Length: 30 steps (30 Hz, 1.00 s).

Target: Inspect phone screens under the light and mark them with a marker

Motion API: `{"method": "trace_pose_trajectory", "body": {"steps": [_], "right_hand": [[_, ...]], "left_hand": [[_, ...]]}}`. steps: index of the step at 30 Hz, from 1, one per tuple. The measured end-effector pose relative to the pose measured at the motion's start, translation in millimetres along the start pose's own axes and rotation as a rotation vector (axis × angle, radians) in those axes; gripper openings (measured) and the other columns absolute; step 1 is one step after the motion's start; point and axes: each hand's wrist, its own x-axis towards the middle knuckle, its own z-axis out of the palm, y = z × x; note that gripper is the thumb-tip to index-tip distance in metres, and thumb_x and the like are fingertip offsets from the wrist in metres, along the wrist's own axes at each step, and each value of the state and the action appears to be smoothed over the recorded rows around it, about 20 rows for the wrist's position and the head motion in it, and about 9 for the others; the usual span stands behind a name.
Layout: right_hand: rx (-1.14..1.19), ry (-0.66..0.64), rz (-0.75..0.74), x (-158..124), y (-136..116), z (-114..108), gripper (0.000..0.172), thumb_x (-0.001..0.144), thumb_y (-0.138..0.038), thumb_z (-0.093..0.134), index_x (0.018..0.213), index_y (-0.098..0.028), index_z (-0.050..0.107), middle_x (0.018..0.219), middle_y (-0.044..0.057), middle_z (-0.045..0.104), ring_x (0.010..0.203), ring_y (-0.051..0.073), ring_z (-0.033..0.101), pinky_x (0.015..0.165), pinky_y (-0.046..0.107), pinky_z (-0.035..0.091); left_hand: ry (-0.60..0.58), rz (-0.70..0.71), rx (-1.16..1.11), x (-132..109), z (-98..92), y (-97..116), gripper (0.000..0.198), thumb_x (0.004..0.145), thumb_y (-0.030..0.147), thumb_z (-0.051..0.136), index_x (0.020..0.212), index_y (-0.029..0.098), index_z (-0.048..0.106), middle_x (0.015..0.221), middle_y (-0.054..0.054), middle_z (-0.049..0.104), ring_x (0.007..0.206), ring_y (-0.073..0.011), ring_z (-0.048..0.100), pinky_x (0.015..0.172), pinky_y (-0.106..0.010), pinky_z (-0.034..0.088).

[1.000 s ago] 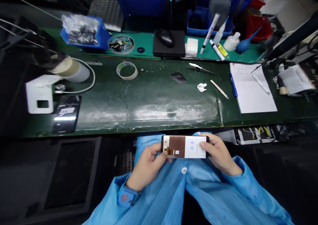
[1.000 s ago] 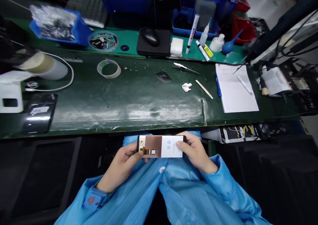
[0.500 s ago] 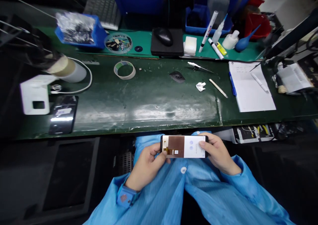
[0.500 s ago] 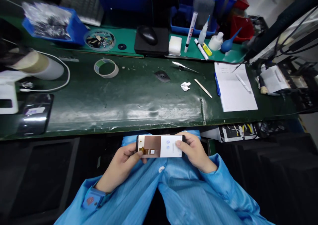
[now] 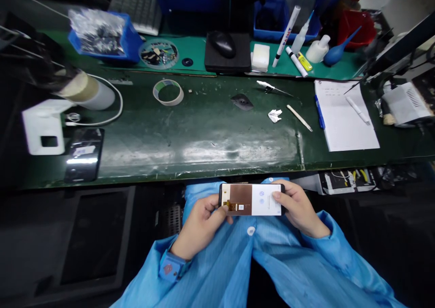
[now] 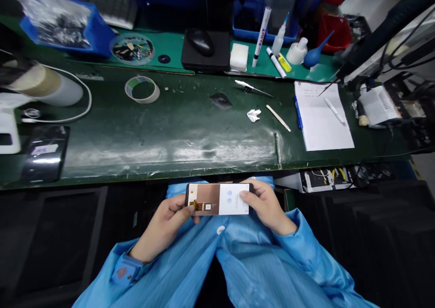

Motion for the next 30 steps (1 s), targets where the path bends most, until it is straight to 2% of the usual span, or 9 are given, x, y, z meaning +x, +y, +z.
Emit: {"method": "trace_pose_trajectory", "body": {"steps": [12, 20, 30], "right_hand": [[-0.019, 0.005, -0.012, 0.4, -1.3, 1.3, 0.037, 0.077, -0.055, 0.081, 0.090, -0.021, 0.077, 0.078, 0.001, 0.073, 0.065, 0.015, 0.061, 0.061, 0.028, 0.049], [0.008, 0.009, 0.003, 0.4, 0.0, 2.7, 0.038, 0.075, -0.057, 0.082, 0.087, -0.022, 0.075, 0.076, 0.000, 0.072, 0.066, 0.015, 0.062, 0.062, 0.027, 0.050], [-0.038, -0.005, -0.012, -0.6, 0.8, 2.2, 0.041, 0.077, -0.060, 0.079, 0.089, -0.021, 0.074, 0.078, 0.001, 0.071, 0.070, 0.016, 0.063, 0.066, 0.029, 0.051]], "left_hand": [[-0.029, 0.050, -0.023, -1.4, -1.1, -0.5, 0.025, 0.083, 0.036, 0.059, 0.066, 0.021, 0.069, 0.058, -0.001, 0.073, 0.058, -0.0168, 0.066, 0.061, -0.025, 0.052], [0.002, 0.040, 0.011, -1.2, -0.8, -2.9, 0.026, 0.082, 0.038, 0.061, 0.063, 0.021, 0.066, 0.054, -0.001, 0.070, 0.053, -0.0165, 0.064, 0.056, -0.025, 0.051], [0.008, -0.004, 0.029, -0.3, -1.1, -2.7, 0.029, 0.079, 0.042, 0.063, 0.058, 0.021, 0.064, 0.054, -0.002, 0.070, 0.056, -0.0190, 0.065, 0.059, -0.028, 0.053]]}}
